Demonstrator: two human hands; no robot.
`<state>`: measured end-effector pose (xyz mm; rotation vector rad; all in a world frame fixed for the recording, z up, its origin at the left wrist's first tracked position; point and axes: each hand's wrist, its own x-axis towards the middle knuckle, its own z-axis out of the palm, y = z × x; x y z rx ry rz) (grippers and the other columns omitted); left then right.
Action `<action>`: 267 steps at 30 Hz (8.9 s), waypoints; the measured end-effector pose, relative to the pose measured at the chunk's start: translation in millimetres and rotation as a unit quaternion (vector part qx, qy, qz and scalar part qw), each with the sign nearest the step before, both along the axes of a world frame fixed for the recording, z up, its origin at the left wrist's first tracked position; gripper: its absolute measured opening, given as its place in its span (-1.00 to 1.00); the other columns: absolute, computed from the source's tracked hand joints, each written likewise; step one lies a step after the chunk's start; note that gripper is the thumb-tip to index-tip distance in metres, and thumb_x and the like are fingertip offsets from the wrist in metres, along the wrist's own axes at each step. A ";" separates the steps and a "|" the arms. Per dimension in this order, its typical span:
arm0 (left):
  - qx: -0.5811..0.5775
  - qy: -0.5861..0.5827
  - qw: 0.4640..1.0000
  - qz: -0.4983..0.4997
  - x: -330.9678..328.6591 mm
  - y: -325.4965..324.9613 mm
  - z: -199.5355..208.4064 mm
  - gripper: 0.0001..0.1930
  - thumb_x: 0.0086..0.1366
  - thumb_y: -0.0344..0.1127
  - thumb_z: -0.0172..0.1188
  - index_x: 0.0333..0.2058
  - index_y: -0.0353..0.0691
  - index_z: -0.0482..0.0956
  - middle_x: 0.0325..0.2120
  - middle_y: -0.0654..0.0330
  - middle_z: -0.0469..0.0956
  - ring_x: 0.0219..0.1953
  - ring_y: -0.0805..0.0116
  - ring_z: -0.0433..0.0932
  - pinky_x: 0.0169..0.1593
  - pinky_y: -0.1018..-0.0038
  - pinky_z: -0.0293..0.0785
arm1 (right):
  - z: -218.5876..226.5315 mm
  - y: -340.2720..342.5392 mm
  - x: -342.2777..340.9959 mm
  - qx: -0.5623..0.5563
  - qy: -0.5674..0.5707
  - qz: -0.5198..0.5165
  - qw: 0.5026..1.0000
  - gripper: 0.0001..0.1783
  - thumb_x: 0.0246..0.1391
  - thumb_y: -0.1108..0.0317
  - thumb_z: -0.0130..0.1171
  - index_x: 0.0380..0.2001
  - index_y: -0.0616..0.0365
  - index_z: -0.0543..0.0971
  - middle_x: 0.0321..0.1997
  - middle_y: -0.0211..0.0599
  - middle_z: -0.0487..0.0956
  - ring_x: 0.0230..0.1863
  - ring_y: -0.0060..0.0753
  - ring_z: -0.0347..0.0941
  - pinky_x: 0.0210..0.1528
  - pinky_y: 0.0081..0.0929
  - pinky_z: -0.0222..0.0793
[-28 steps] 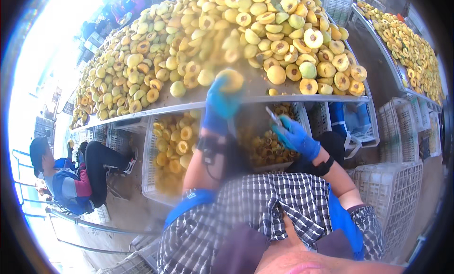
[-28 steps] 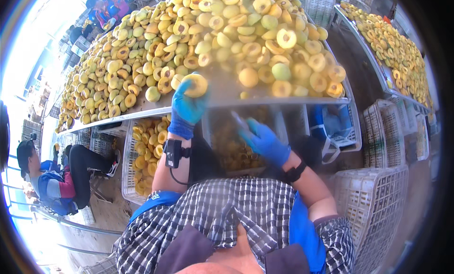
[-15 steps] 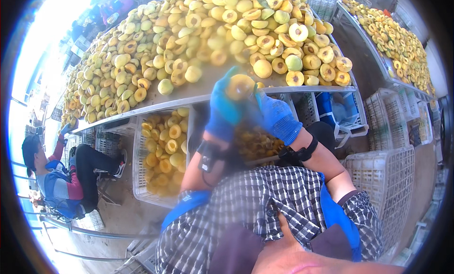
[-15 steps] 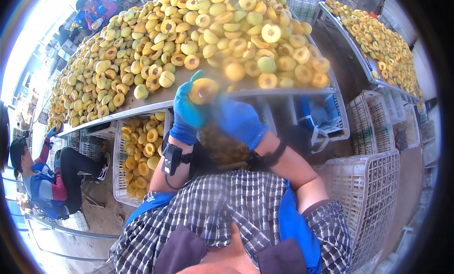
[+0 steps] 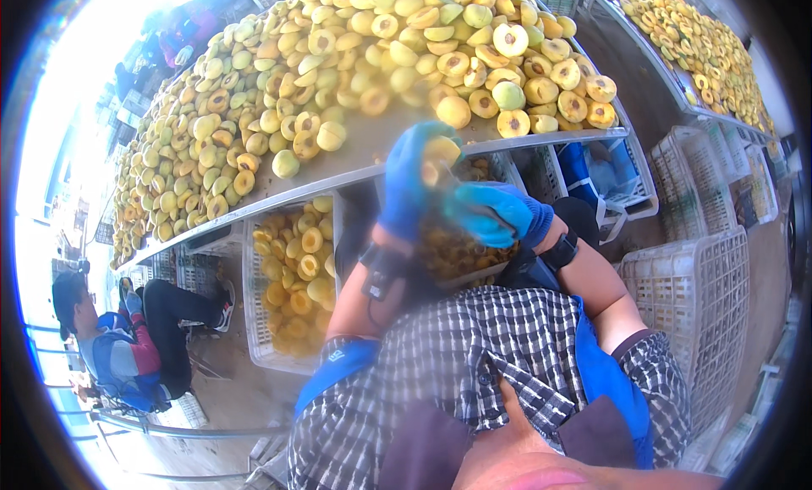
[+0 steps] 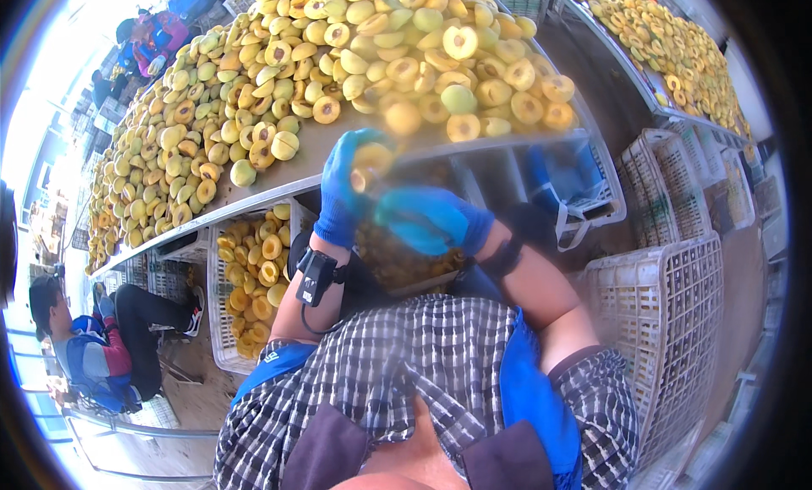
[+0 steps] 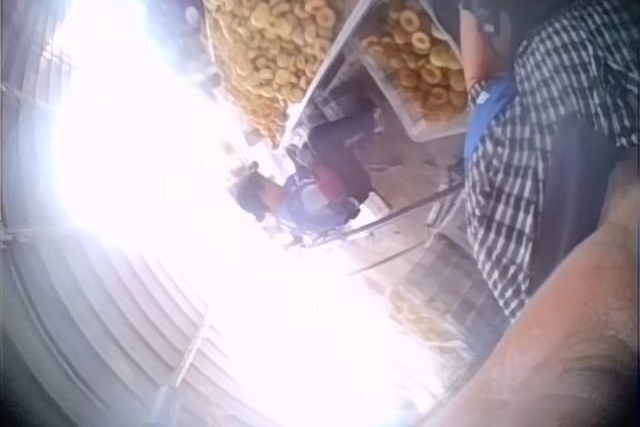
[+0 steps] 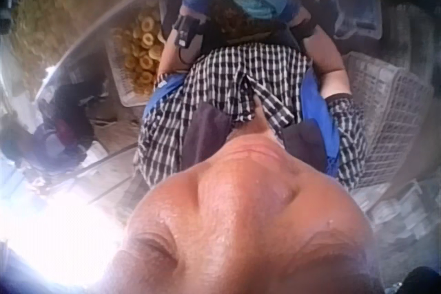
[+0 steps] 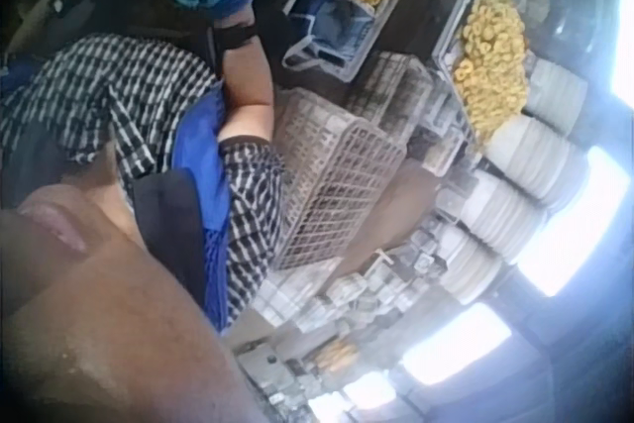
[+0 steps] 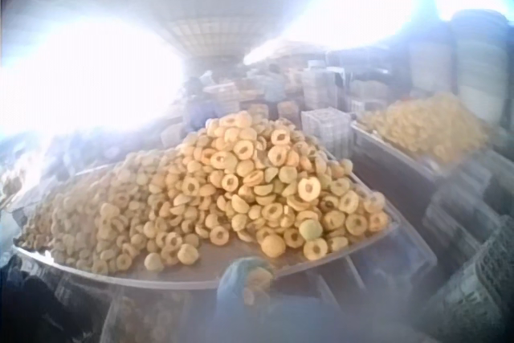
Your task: Using a manual pitting tool to remove stones/pits from halved fruit on an industrial processing table.
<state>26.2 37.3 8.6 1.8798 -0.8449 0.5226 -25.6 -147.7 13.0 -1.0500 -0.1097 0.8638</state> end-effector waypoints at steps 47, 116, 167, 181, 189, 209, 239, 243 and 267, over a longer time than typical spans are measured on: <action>-0.409 0.488 0.764 -0.109 50.5 32.1 -35.3 -0.50 0.35 0.04 0.03 0.08 -0.23 0.38 -0.10 0.12 0.50 -0.03 0.18 0.50 0.06 0.22 0.46 | -64.1 -11.8 12.2 -0.285 -0.355 -0.125 0.881 -0.83 0.22 0.31 0.13 -0.21 0.17 0.50 -0.53 -0.19 0.44 -0.55 -0.34 0.34 -0.48 -0.40 0.29; -0.278 0.442 0.845 -0.117 113.2 21.2 -63.4 -0.50 0.20 -0.09 0.16 0.08 -0.15 0.41 0.00 0.02 0.45 0.04 0.07 0.44 0.12 0.05 0.39 | -103.6 -34.2 -5.1 -0.231 -0.232 0.038 0.944 -0.69 0.23 0.08 0.10 -0.21 0.11 0.46 -0.52 -0.41 0.52 -0.54 -0.59 0.41 -0.47 -0.52 0.34; -0.116 0.166 0.975 0.094 8.0 49.1 -57.3 -0.72 0.31 -0.33 0.13 -0.04 -0.29 0.48 -0.17 0.17 0.55 -0.17 0.35 0.53 -0.04 0.48 0.51 | -74.2 -30.4 -8.0 -0.357 -0.449 0.029 0.819 -0.67 0.25 0.09 0.03 -0.27 0.18 0.41 -0.50 -0.09 0.53 -0.39 -0.09 0.51 -0.24 -0.20 0.37; 0.059 0.114 0.980 0.155 -16.1 56.7 -55.4 -0.47 0.05 -0.70 0.21 0.04 -0.31 0.41 -0.08 0.08 0.52 -0.07 0.33 0.52 0.04 0.47 0.49 | -37.9 -15.0 -6.1 -0.542 -0.523 0.072 0.653 -0.70 0.12 0.15 0.07 -0.17 0.11 0.42 -0.40 -0.02 0.61 -0.34 0.00 0.59 -0.33 -0.11 0.46; 0.412 0.125 0.817 0.383 -47.9 160.1 9.2 -0.59 0.19 -0.16 0.27 -0.02 -0.20 0.55 -0.06 0.02 0.54 0.02 0.06 0.49 0.06 0.23 0.41 | -69.1 -41.6 -12.5 -0.549 -0.508 0.062 0.661 -0.63 0.12 0.06 0.06 -0.22 0.15 0.49 -0.46 0.03 0.61 -0.37 0.02 0.58 -0.31 -0.08 0.46; 0.389 0.085 0.899 0.182 167.5 -48.9 -38.6 -0.69 0.22 -0.16 0.12 -0.10 -0.10 0.56 -0.12 0.05 0.55 -0.08 0.04 0.57 -0.04 0.24 0.50 | -131.8 -30.5 13.3 -0.449 -0.453 0.084 0.765 -0.51 0.10 -0.07 0.06 -0.21 0.16 0.54 -0.33 0.10 0.60 -0.25 0.16 0.54 -0.20 0.00 0.41; -0.503 0.334 0.793 -0.077 -2.7 -10.7 -1.8 -0.79 0.38 -0.37 -0.01 -0.07 -0.28 0.45 -0.16 0.18 0.50 -0.14 0.31 0.53 -0.10 0.42 0.54 | -50.8 36.0 21.7 -0.422 -0.664 -0.190 0.587 -0.56 0.16 0.25 0.05 0.04 0.27 0.41 -0.49 -0.09 0.53 -0.55 -0.17 0.49 -0.51 -0.29 0.42; -0.313 0.254 0.914 0.029 -3.7 0.6 -8.2 -0.72 0.28 -0.49 -0.01 -0.04 -0.30 0.47 -0.10 0.14 0.53 -0.08 0.38 0.51 0.00 0.47 0.46 | -41.9 24.7 24.2 -0.399 -0.727 -0.143 0.540 -0.54 0.16 0.27 0.04 0.08 0.28 0.37 -0.39 -0.02 0.55 -0.54 -0.18 0.51 -0.52 -0.28 0.42; 0.248 0.150 0.897 0.335 4.3 81.2 -4.8 -0.73 0.19 -0.17 0.28 -0.26 -0.27 0.63 -0.33 0.05 0.63 -0.29 -0.01 0.58 -0.16 0.31 0.50 | -70.3 -51.3 -11.1 -0.070 -0.046 0.049 0.995 -0.61 0.35 0.12 -0.14 -0.02 0.21 0.43 -0.70 -0.31 0.34 -0.83 -0.40 0.23 -0.74 -0.50 0.23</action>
